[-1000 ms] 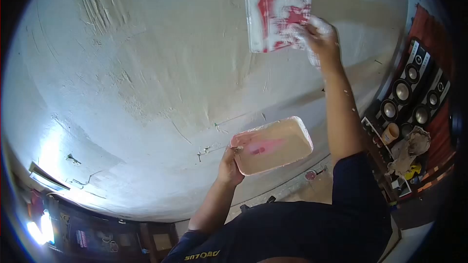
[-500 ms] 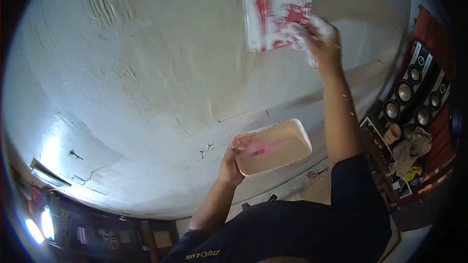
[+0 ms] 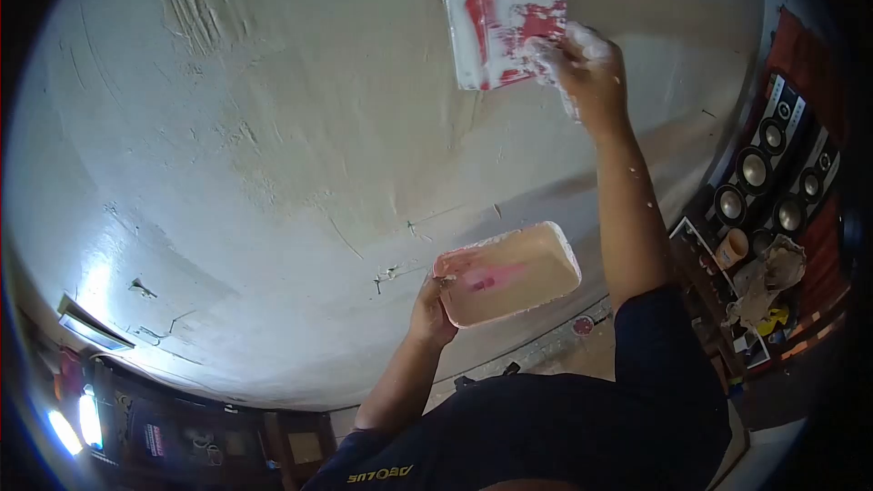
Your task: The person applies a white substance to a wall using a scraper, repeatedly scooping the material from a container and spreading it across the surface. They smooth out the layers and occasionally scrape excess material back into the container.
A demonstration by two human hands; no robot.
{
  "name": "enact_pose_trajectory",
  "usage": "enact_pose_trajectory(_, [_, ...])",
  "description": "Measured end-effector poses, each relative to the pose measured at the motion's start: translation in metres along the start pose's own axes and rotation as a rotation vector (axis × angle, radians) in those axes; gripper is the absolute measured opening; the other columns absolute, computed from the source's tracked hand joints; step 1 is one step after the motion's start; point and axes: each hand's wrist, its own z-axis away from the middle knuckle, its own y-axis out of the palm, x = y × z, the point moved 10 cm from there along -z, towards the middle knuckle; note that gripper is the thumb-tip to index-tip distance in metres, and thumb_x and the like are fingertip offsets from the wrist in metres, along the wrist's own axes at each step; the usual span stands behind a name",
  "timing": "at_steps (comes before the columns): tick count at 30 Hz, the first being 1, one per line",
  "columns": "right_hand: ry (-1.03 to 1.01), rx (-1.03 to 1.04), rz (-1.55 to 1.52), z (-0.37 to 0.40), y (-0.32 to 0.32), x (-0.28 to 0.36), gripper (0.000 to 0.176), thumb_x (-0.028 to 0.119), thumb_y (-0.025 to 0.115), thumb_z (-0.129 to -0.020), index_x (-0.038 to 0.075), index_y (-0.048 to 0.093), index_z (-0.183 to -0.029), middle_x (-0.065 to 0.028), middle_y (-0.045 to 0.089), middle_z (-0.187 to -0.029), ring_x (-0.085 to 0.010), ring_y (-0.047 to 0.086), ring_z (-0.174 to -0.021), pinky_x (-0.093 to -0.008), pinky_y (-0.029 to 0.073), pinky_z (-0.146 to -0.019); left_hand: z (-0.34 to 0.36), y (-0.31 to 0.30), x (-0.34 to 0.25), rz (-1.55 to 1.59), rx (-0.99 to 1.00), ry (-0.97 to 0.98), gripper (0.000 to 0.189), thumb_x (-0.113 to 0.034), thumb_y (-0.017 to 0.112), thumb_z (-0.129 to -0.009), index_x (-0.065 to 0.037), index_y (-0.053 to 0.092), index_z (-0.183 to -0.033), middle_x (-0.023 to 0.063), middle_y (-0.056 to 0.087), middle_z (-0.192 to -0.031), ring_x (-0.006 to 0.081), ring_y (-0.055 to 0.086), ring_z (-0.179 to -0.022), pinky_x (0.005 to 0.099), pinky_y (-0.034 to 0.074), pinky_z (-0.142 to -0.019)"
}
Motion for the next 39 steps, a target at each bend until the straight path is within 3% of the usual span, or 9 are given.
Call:
enact_pose_trajectory(2, [-0.012, -0.017, 0.408, -0.012, -0.006, -0.02, 0.029, 0.014, 0.069, -0.075, -0.005, 0.06, -0.095, -0.0068, 0.062, -0.064, -0.0084, 0.05, -0.055, -0.0244, 0.043, -0.054, 0.0, -0.002, 0.005, 0.064, 0.023, -0.026, 0.046, -0.03, 0.048, -0.087, -0.004, 0.042, -0.124, 0.0127, 0.049, -0.121, 0.0274, 0.048, -0.111, 0.0411, 0.039, -0.096])
enact_pose_trajectory(9, [0.163, -0.412, -0.018, 0.014, -0.146, -0.057, 0.034, 0.007, 0.063, -0.08, -0.007, 0.054, -0.109, -0.0092, 0.063, -0.096, -0.0133, 0.062, -0.076, -0.0261, 0.05, -0.06, 0.007, -0.01, -0.004, 0.047, -0.031, 0.035, 0.052, -0.028, 0.047, -0.081, -0.002, 0.04, -0.126, 0.0143, 0.048, -0.123, 0.0299, 0.047, -0.113, 0.043, 0.038, -0.096])
enact_pose_trajectory(17, [0.006, 0.112, 0.107, -0.013, 0.034, -0.007, 0.022, 0.015, 0.065, -0.078, -0.003, 0.061, -0.091, -0.0089, 0.065, -0.077, -0.0115, 0.057, -0.066, -0.0277, 0.048, -0.065, 0.002, -0.002, 0.003, 0.0, -0.081, -0.037, 0.053, -0.024, 0.046, -0.078, -0.001, 0.04, -0.126, 0.0162, 0.049, -0.123, 0.0307, 0.047, -0.113, 0.043, 0.038, -0.096])
enact_pose_trajectory(20, [-0.162, -0.12, 0.297, -0.044, -0.061, -0.06, 0.039, 0.011, 0.065, -0.079, -0.008, 0.054, -0.111, -0.0087, 0.064, -0.095, -0.0115, 0.059, -0.077, -0.0246, 0.049, -0.066, 0.004, -0.006, 0.004, 0.013, -0.138, -0.047, 0.054, -0.022, 0.045, -0.076, -0.001, 0.04, -0.125, 0.0162, 0.049, -0.122, 0.0312, 0.049, -0.111, 0.0427, 0.038, -0.095])
enact_pose_trajectory(21, [0.145, -0.202, 0.075, -0.034, -0.099, -0.07, 0.039, 0.012, 0.066, -0.079, -0.007, 0.055, -0.111, -0.0087, 0.063, -0.096, -0.0133, 0.06, -0.077, -0.0255, 0.05, -0.067, 0.006, -0.009, 0.004, 0.013, -0.14, -0.048, 0.054, -0.022, 0.045, -0.076, -0.001, 0.04, -0.125, 0.0162, 0.049, -0.122, 0.0312, 0.049, -0.111, 0.0427, 0.038, -0.095])
enact_pose_trajectory(25, [0.225, -0.447, -0.002, -0.013, -0.262, -0.12, 0.032, 0.014, 0.065, -0.08, -0.005, 0.059, -0.105, -0.0085, 0.064, -0.092, -0.0149, 0.062, -0.076, -0.0266, 0.051, -0.064, 0.007, -0.013, 0.001, 0.01, -0.122, -0.042, 0.054, -0.023, 0.045, -0.077, -0.001, 0.039, -0.126, 0.0159, 0.048, -0.123, 0.0317, 0.048, -0.112, 0.0429, 0.038, -0.096])
enact_pose_trajectory(32, [-0.048, -0.156, -0.468, 0.013, -0.067, -0.021, 0.028, 0.008, 0.065, -0.078, -0.004, 0.057, -0.102, -0.0085, 0.063, -0.091, -0.0135, 0.06, -0.079, -0.0267, 0.051, -0.067, -0.001, -0.014, 0.008, -0.011, -0.101, -0.061, 0.053, -0.025, 0.044, -0.079, -0.001, 0.039, -0.127, 0.0161, 0.048, -0.124, 0.0316, 0.047, -0.114, 0.0435, 0.037, -0.097])
enact_pose_trajectory(35, [0.034, 0.1, -0.316, 0.021, 0.049, -0.004, 0.019, 0.015, 0.068, -0.076, -0.001, 0.06, -0.081, -0.0069, 0.062, -0.068, -0.0121, 0.058, -0.062, -0.0277, 0.047, -0.056, -0.005, -0.012, 0.01, -0.049, -0.091, -0.069, 0.054, -0.03, 0.045, -0.081, -0.002, 0.039, -0.127, 0.0157, 0.047, -0.124, 0.0313, 0.046, -0.115, 0.0431, 0.036, -0.098])
enact_pose_trajectory(39, [-0.013, 0.168, 0.013, 0.019, 0.082, -0.005, 0.023, 0.015, 0.068, -0.076, -0.003, 0.059, -0.086, -0.0117, 0.064, -0.077, -0.0137, 0.06, -0.067, -0.0279, 0.048, -0.06, -0.006, -0.006, 0.013, -0.104, -0.103, -0.074, 0.055, -0.033, 0.045, -0.082, -0.002, 0.039, -0.128, 0.0153, 0.047, -0.125, 0.031, 0.045, -0.115, 0.0425, 0.036, -0.098])
